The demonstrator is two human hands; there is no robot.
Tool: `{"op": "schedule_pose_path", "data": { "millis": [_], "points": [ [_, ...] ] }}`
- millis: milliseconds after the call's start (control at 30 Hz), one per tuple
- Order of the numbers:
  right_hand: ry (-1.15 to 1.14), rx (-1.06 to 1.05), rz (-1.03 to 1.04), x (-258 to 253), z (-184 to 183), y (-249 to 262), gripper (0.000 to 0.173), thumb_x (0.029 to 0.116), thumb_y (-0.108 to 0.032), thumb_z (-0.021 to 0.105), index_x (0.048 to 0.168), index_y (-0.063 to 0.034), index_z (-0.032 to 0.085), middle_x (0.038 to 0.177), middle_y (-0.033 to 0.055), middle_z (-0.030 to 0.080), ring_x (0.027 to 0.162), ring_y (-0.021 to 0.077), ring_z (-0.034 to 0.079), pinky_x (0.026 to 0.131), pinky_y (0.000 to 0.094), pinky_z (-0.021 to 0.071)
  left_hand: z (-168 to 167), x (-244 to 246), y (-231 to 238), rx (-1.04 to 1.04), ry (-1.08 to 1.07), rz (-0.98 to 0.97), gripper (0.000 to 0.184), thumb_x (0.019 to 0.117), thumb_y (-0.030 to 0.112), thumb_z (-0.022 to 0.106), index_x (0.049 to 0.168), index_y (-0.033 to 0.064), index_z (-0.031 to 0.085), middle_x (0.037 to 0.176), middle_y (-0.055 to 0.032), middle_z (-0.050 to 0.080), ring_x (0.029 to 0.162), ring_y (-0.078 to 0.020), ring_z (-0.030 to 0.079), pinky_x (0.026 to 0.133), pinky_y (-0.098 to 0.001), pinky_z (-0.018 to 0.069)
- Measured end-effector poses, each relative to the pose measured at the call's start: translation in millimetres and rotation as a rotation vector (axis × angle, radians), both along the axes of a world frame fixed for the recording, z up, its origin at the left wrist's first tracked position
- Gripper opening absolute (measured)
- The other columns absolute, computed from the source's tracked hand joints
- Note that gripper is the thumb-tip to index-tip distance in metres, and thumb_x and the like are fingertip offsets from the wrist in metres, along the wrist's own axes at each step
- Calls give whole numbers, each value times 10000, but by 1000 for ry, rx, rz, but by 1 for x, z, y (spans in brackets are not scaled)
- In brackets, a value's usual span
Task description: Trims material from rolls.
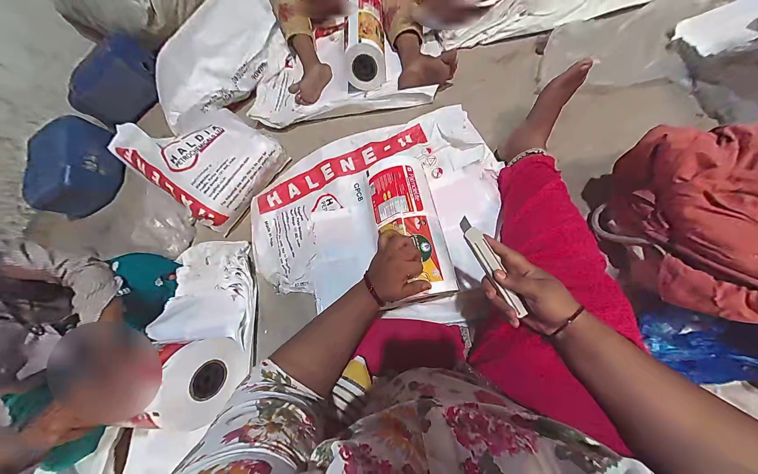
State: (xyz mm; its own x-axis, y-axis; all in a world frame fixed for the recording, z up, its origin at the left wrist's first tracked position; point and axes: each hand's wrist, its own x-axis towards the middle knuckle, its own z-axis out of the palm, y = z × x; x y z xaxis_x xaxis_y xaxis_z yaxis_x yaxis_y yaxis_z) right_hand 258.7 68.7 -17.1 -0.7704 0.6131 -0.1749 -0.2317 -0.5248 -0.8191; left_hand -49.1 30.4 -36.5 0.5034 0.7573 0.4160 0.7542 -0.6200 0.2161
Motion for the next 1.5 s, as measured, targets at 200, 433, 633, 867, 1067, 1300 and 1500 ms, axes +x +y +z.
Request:
{"op": "schedule_pose_path", "data": {
  "millis": [200, 433, 633, 867, 1067, 1300, 1500],
  "points": [
    [-76, 12, -15, -7, 4, -1, 621, 1062, -136, 384, 1641, -284, 215, 782, 51, 611, 460, 80, 510, 413, 206, 459, -2, 14, -20, 23, -145, 137, 645, 1036, 538, 429, 564, 126, 583, 652, -49, 612, 880, -268, 638, 1006, -533, 386],
    [-140, 24, -31, -12, 2, -2, 620, 1066, -131, 383, 1641, -287, 213, 771, 56, 622, 451, 80, 509, 412, 207, 461, 8, 17, -29, -110, -726, 365, 451, 998, 286, 555, 611, 55, 558, 761, -41, 600, 930, -141, 602, 901, -312, 488],
    [-191, 56, -7, -14, 3, -4, 636, 1062, -125, 383, 1649, -259, 178, 797, 57, 593, 469, 105, 506, 416, 241, 465, 66, 37, -26, -478, -102, 992, 725, 803, 331, 873, 1407, 86, 555, 1664, -182, 251, 1387, -428, 464, 1041, -545, 515],
    [-208, 95, -23, -19, 4, -7, 691, 1035, -115, 407, 1652, -183, 105, 773, 52, 595, 460, 110, 519, 402, 246, 466, 77, 10, -11, -900, -162, 902, 459, 1075, 385, 515, 1187, -21, 700, 1188, -254, 695, 1172, -413, 651, 1019, -634, 480],
    [-309, 138, -69, -22, 14, -9, 697, 1034, -107, 395, 1657, -169, 88, 768, 55, 590, 451, 108, 503, 397, 250, 455, 47, -34, -24, -868, -647, 859, 391, 1063, 324, 569, 1167, -33, 691, 1158, -250, 691, 1130, -363, 658, 1032, -577, 477],
    [-983, 558, -77, -109, 66, 48, 546, 1115, -182, 427, 1635, -248, 273, 999, 120, 715, 520, 155, 579, 504, 328, 523, 44, -59, -21, -960, -578, 684, 389, 1062, 338, 582, 1174, -17, 692, 1105, -227, 705, 1055, -338, 681, 980, -569, 504],
    [-1246, 982, 110, -199, 100, 113, 508, 1108, -210, 447, 1600, -116, 359, 1366, 227, 625, 1084, 381, 692, 944, 575, 548, 39, -61, -17, -872, -643, 595, 342, 1061, 269, 593, 1131, -53, 687, 1040, -285, 688, 994, -435, 669, 908, -669, 496]
  ]
}}
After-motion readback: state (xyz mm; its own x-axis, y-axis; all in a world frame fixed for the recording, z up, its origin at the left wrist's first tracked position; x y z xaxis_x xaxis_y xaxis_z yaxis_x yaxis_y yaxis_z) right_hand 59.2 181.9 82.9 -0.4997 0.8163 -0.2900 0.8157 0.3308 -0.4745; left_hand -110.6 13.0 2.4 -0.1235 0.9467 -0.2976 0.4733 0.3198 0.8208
